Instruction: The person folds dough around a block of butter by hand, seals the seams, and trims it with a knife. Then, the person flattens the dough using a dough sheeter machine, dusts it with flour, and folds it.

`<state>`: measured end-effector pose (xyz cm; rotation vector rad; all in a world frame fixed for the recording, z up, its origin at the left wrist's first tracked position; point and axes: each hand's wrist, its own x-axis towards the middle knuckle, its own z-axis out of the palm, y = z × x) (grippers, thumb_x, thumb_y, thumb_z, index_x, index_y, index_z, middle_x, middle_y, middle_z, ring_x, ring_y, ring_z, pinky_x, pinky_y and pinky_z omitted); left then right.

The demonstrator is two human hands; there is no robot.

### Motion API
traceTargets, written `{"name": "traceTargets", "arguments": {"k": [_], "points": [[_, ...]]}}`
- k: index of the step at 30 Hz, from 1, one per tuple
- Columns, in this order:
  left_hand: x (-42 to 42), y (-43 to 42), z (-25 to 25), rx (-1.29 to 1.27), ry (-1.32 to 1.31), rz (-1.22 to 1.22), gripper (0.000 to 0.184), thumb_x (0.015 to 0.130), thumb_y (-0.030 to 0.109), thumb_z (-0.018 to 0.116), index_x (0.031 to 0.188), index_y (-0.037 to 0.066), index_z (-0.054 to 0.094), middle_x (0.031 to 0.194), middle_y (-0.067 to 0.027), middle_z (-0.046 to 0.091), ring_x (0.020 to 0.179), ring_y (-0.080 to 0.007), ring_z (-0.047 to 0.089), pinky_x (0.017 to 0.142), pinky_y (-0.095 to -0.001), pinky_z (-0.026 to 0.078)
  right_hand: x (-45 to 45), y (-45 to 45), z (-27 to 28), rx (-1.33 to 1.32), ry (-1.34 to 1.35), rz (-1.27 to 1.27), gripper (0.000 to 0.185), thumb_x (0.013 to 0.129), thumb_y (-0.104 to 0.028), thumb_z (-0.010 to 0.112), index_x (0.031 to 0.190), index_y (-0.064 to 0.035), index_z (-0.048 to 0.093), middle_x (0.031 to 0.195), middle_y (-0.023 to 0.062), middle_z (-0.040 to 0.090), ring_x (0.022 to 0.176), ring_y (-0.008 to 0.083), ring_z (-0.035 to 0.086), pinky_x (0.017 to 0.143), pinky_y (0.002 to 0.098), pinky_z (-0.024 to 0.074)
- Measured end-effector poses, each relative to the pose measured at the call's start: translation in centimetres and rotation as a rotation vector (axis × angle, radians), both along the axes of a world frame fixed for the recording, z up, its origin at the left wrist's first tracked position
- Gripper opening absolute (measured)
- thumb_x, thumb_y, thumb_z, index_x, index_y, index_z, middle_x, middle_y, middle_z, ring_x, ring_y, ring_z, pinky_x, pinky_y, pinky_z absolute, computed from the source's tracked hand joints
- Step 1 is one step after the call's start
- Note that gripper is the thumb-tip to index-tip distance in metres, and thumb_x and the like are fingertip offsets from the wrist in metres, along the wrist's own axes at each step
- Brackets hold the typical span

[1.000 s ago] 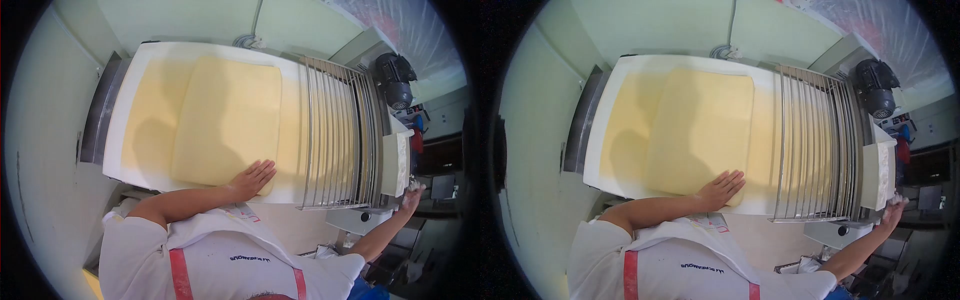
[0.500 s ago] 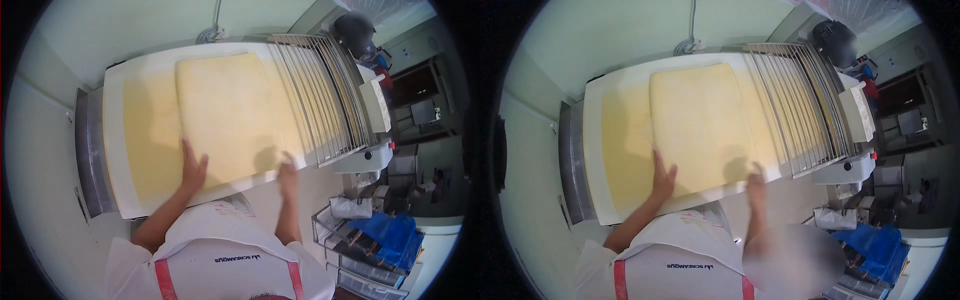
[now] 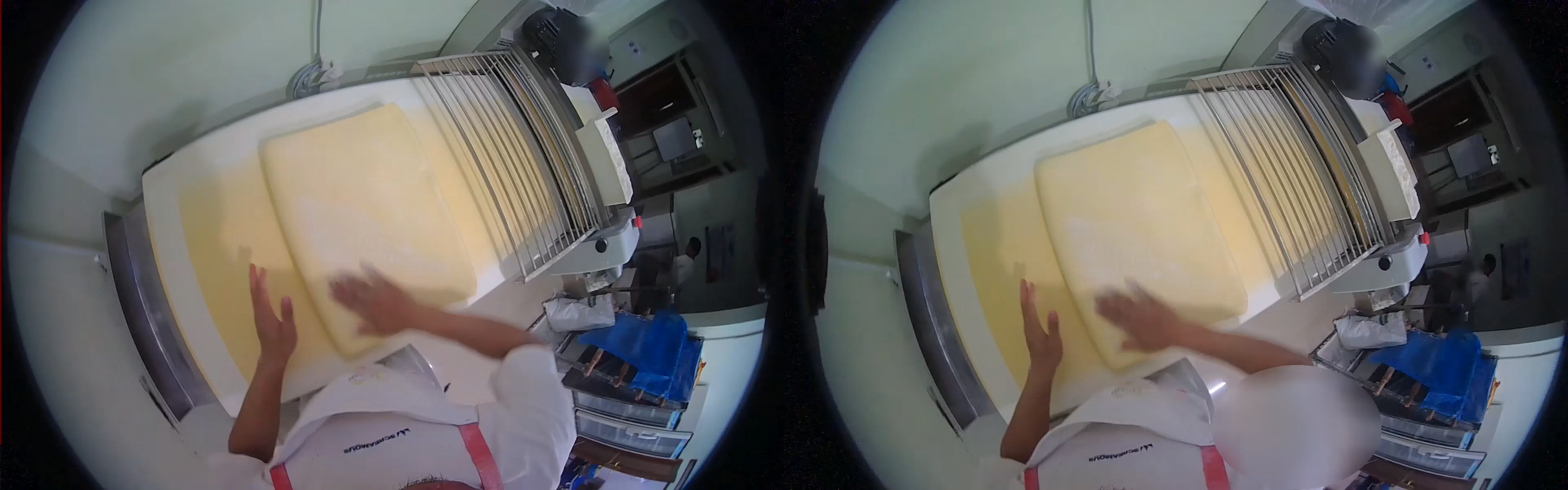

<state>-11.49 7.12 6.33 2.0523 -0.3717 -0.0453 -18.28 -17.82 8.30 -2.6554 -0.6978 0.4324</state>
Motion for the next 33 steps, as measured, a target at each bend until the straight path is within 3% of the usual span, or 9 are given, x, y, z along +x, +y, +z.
{"name": "traceTargets", "arguments": {"k": [4, 5, 8, 11, 15, 20, 24, 29, 33], "points": [[3.2, -6.7, 1.0, 0.36, -0.239, -0.381, 0.068, 0.095, 0.038, 0.048, 0.144, -0.004, 0.026, 0.152, -0.0236, 0.023, 0.142, -0.0368, 0.02, 0.115, -0.0501, 0.016, 24.9, -16.9, -4.9, 0.115, -0.25, -0.497, 0.076, 0.089, -0.046, 0.053, 0.146, -0.0032, 0.027, 0.154, 0.0155, 0.025, 0.142, 0.0301, 0.024, 0.113, 0.0578, 0.0145], [5.0, -8.6, 1.3, 0.534, -0.274, -0.441, 0.068, 0.095, 0.039, 0.047, 0.144, -0.003, 0.028, 0.152, -0.0231, 0.022, 0.142, -0.0366, 0.021, 0.114, -0.0519, 0.016, 26.8, -18.6, -3.3, -0.317, -0.565, -0.593, 0.072, 0.092, -0.043, 0.048, 0.146, -0.0005, 0.027, 0.153, 0.0175, 0.027, 0.141, 0.0318, 0.026, 0.112, 0.0595, 0.0166], [12.9, -12.0, -0.7, 0.751, -0.406, -0.332, 0.072, 0.092, 0.039, 0.05, 0.146, -0.001, 0.025, 0.153, -0.0191, 0.024, 0.143, -0.0311, 0.02, 0.116, -0.0497, 0.015, 20.4, -16.2, -4.5, -0.29, -0.553, -0.431, 0.071, 0.093, -0.042, 0.046, 0.146, 0.001, 0.026, 0.152, 0.0181, 0.027, 0.142, 0.0321, 0.023, 0.113, 0.0592, 0.0135], [21.8, -13.4, -1.8, 0.795, -0.512, -0.259, 0.07, 0.094, 0.04, 0.047, 0.147, 0.001, 0.025, 0.152, -0.0181, 0.027, 0.143, -0.0284, 0.023, 0.116, -0.0498, 0.014, 3.0, -7.4, 0.9, -0.175, -0.018, -0.182, 0.087, 0.082, -0.049, 0.06, 0.147, -0.0023, 0.026, 0.154, 0.0168, 0.023, 0.144, 0.0304, 0.019, 0.115, 0.0569, 0.0122], [28.7, -20.4, -1.5, 0.718, -0.233, -0.479, 0.071, 0.093, 0.047, 0.048, 0.143, -0.001, 0.033, 0.144, -0.0201, 0.041, 0.134, -0.0347, 0.037, 0.111, -0.0442, 0.028, -7.4, -11.0, 0.0, -0.505, -0.17, -1.093, 0.071, 0.091, -0.032, 0.053, 0.145, 0.0034, 0.024, 0.149, 0.0252, 0.027, 0.141, 0.0323, 0.025, 0.111, 0.0555, 0.0198], [32.0, -32.4, 0.7, 0.5, 0.069, -0.724, 0.084, 0.082, 0.051, 0.066, 0.138, -0.005, 0.039, 0.138, -0.024, 0.046, 0.126, -0.0371, 0.047, 0.104, -0.0386, 0.038, -8.0, -14.4, -0.3, 0.319, 0.039, -1.504, 0.062, 0.084, -0.028, 0.067, 0.13, 0.0085, 0.046, 0.117, 0.0247, 0.058, 0.108, 0.0278, 0.059, 0.092, 0.0358, 0.0474], [33.4, -36.7, 2.2, 0.569, 0.332, -0.766, 0.093, 0.071, 0.047, 0.079, 0.135, -0.008, 0.041, 0.135, -0.0255, 0.048, 0.124, -0.0333, 0.049, 0.103, -0.0383, 0.039, -6.5, -19.5, 1.8, 0.542, 0.799, -1.412, 0.059, 0.074, -0.026, 0.076, 0.121, 0.004, 0.056, 0.106, 0.0118, 0.063, 0.094, 0.0186, 0.062, 0.081, 0.0283, 0.0496], [34.7, -36.6, -0.1, 0.341, 0.639, -0.826, 0.079, 0.07, 0.029, 0.082, 0.132, -0.003, 0.046, 0.13, -0.0191, 0.053, 0.121, -0.0274, 0.05, 0.101, -0.0384, 0.04, -10.9, -7.9, -2.8, 1.81, -0.244, -1.686, 0.059, 0.078, -0.016, 0.074, 0.127, 0.0022, 0.049, 0.119, 0.0107, 0.058, 0.106, 0.0228, 0.059, 0.088, 0.0374, 0.0509], [34.6, -34.6, 0.7, 0.09, 0.708, -1.099, 0.067, 0.072, 0.016, 0.079, 0.13, 0.001, 0.051, 0.122, -0.0132, 0.059, 0.114, -0.0252, 0.055, 0.097, -0.0378, 0.043, -8.9, -7.2, -1.7, 1.569, -0.247, -1.933, 0.055, 0.083, -0.012, 0.068, 0.13, 0.0021, 0.045, 0.121, 0.0137, 0.057, 0.11, 0.0268, 0.058, 0.092, 0.0409, 0.0509]]}}
